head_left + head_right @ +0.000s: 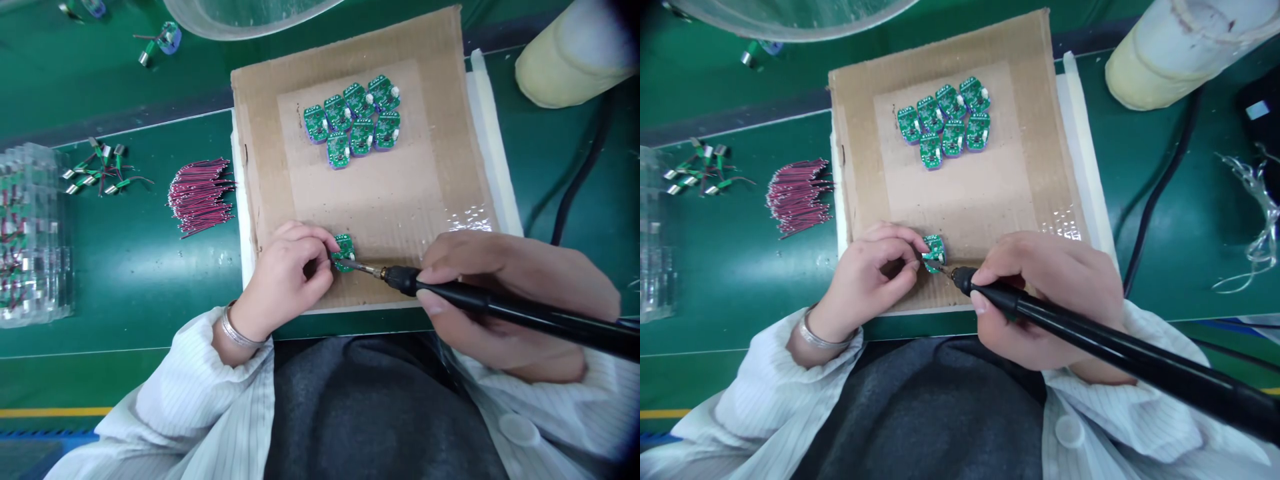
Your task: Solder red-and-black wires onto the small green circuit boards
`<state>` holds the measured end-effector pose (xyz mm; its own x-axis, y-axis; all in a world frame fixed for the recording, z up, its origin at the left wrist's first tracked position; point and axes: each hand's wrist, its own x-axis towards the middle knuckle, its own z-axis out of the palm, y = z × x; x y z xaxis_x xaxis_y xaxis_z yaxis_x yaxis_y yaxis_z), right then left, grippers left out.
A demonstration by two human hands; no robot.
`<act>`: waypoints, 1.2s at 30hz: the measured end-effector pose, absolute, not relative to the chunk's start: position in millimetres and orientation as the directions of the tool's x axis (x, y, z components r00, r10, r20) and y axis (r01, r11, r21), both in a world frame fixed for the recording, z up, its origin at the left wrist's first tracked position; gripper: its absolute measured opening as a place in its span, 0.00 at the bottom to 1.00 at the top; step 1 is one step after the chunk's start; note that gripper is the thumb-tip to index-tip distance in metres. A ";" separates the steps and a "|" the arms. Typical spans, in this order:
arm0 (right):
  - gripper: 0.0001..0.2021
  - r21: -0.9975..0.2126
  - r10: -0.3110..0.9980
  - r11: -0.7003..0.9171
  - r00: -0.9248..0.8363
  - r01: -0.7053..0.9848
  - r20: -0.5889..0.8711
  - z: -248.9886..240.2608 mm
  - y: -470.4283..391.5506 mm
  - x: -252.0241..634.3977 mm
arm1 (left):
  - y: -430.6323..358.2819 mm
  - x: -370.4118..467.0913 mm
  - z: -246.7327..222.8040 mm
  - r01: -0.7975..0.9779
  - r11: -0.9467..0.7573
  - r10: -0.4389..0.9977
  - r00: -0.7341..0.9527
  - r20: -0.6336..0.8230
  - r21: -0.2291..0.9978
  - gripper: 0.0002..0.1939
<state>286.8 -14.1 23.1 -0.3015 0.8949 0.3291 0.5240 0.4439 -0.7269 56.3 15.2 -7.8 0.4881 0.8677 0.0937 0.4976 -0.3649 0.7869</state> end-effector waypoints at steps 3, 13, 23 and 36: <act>0.06 -0.725 0.893 0.447 -0.301 0.524 0.333 21.3 -13.5 285.9 | 14.9 56.5 -7.6 0.497 -0.361 0.868 0.488 0.091 0.789 0.09; 0.05 -0.769 0.930 0.365 -0.252 0.525 0.269 32.0 -19.3 289.5 | 15.1 55.9 -7.0 0.499 -0.369 0.864 0.496 0.090 0.784 0.09; 0.03 -0.699 0.895 0.447 -0.275 0.559 0.352 32.6 -18.3 278.9 | 15.2 55.8 -6.9 0.490 -0.372 0.859 0.503 0.092 0.788 0.09; 0.04 -0.681 0.885 0.466 -0.319 0.565 0.340 33.9 -15.5 283.4 | 15.9 55.0 -8.2 0.484 -0.380 0.858 0.502 0.106 0.788 0.08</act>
